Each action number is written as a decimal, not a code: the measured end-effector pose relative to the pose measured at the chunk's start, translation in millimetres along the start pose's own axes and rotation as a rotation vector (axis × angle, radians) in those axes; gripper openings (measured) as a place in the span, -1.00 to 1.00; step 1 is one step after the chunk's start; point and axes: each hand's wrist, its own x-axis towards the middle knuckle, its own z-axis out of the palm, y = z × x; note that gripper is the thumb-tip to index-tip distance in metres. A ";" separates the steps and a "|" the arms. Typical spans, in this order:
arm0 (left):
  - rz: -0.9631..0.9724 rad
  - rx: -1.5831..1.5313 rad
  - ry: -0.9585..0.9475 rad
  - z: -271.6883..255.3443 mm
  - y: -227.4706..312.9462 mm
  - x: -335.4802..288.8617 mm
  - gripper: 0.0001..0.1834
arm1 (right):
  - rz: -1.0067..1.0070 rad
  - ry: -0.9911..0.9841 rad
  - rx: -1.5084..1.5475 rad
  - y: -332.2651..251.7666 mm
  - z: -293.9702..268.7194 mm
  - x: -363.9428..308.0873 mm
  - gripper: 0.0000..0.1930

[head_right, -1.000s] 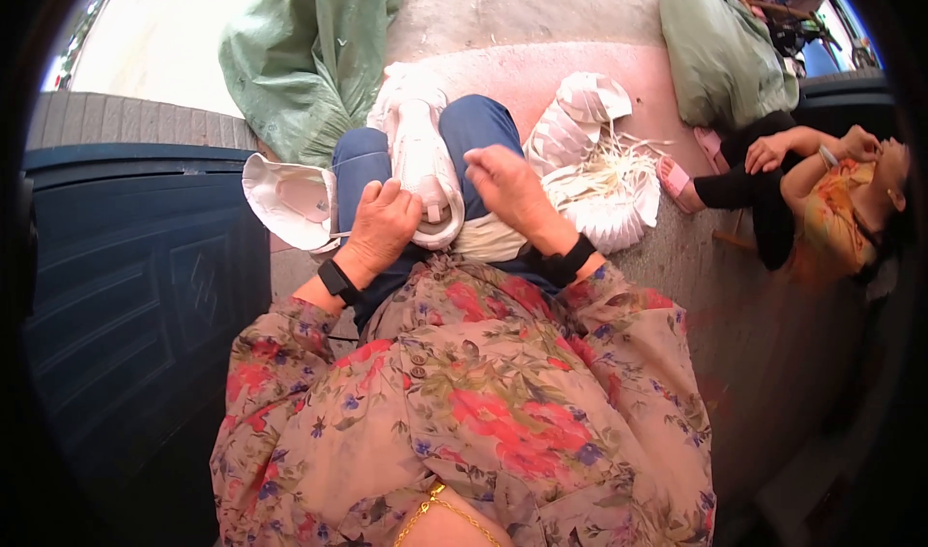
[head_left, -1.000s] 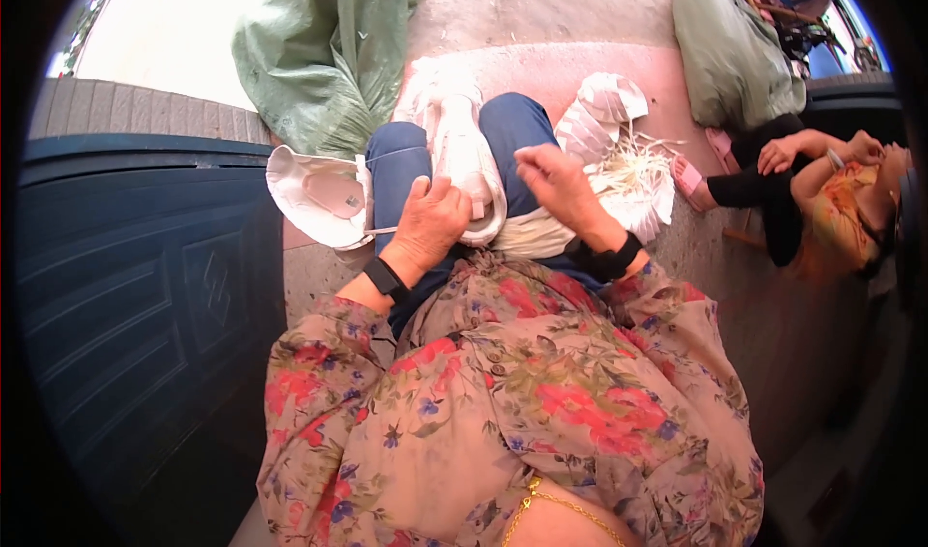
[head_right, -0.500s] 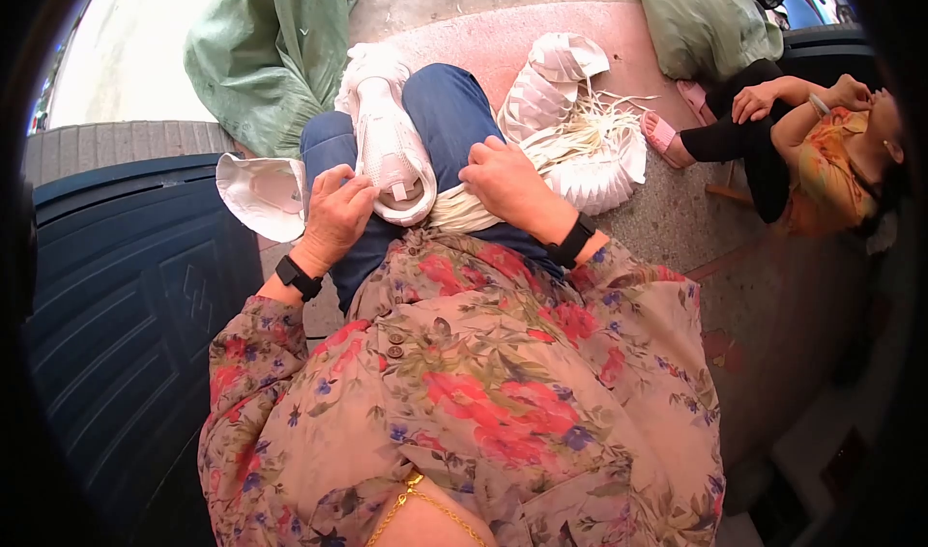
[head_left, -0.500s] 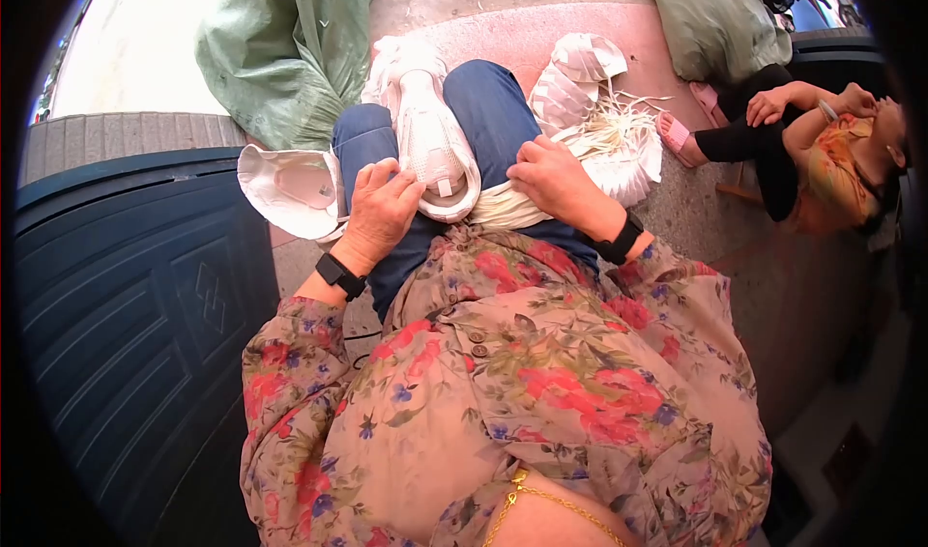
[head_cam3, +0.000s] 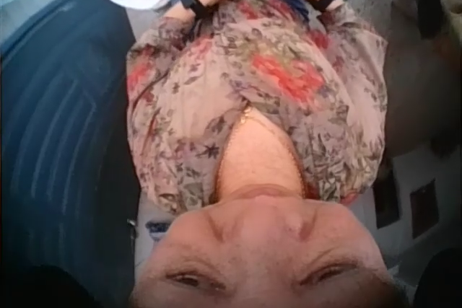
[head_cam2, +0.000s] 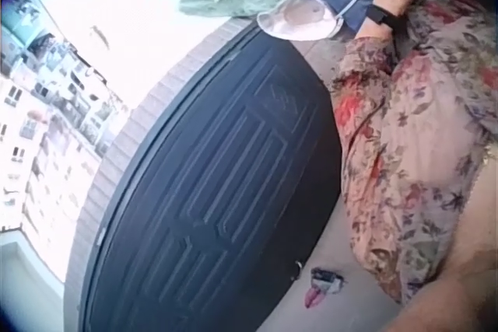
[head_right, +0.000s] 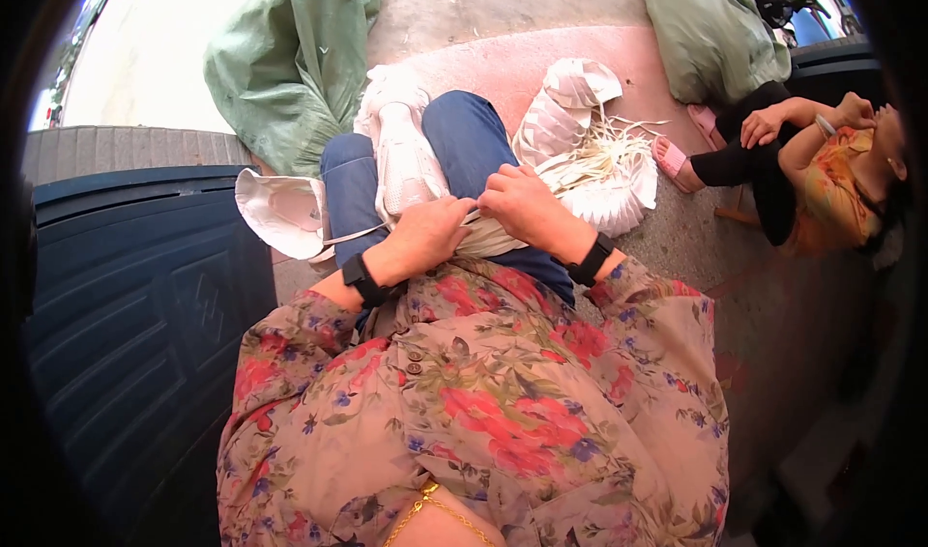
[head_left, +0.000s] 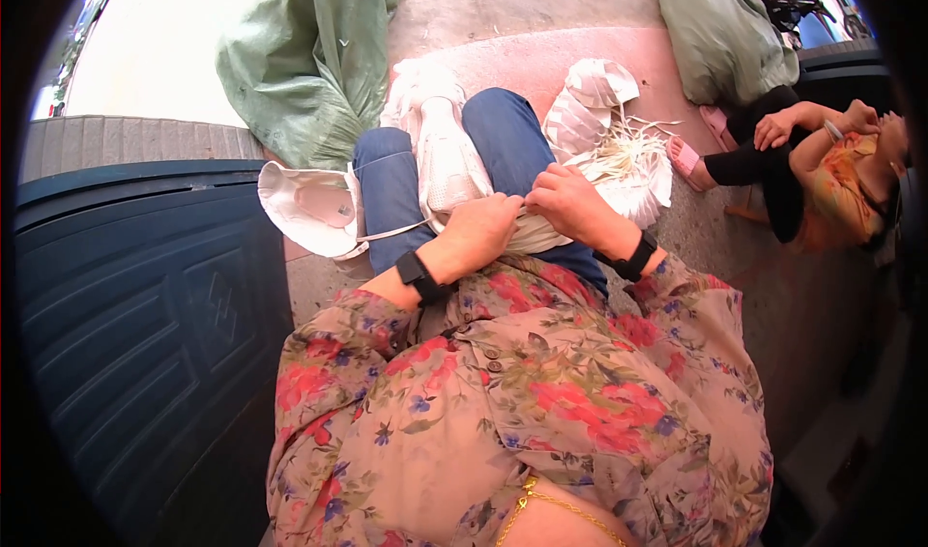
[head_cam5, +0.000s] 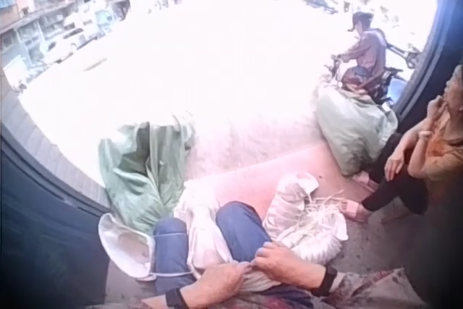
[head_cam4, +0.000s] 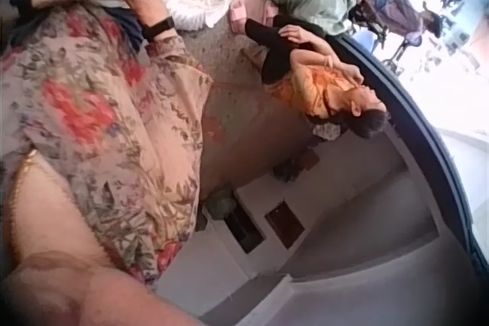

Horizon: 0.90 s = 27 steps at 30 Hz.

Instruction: The recorder is threading and lacing white athletic shoes while sitting on the ground outside.

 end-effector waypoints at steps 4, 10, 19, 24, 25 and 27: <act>0.042 -0.054 0.009 2.9 -5.7 11.5 -0.86 | 0.038 0.161 0.207 -8.6 -12.7 7.1 -0.96; -0.193 -0.613 0.042 -38.3 -0.1 0.2 -0.82 | 0.059 0.282 0.319 -13.1 -27.9 25.6 -0.92; -0.300 -1.064 0.125 -103.7 -18.5 -17.8 -0.80 | 0.298 0.467 0.391 6.2 -85.6 43.7 -0.87; -0.555 -0.880 0.054 -72.2 -34.9 -5.7 -0.77 | 0.057 0.336 0.167 16.3 -10.4 48.8 -0.82; -0.562 -0.884 -0.016 -65.0 -30.0 -2.5 -0.78 | 0.074 0.279 0.301 2.1 5.6 55.3 -0.83; -0.567 -0.881 -0.081 -63.3 -30.2 0.6 -0.78 | 0.188 0.052 0.643 -18.2 14.1 69.3 -0.80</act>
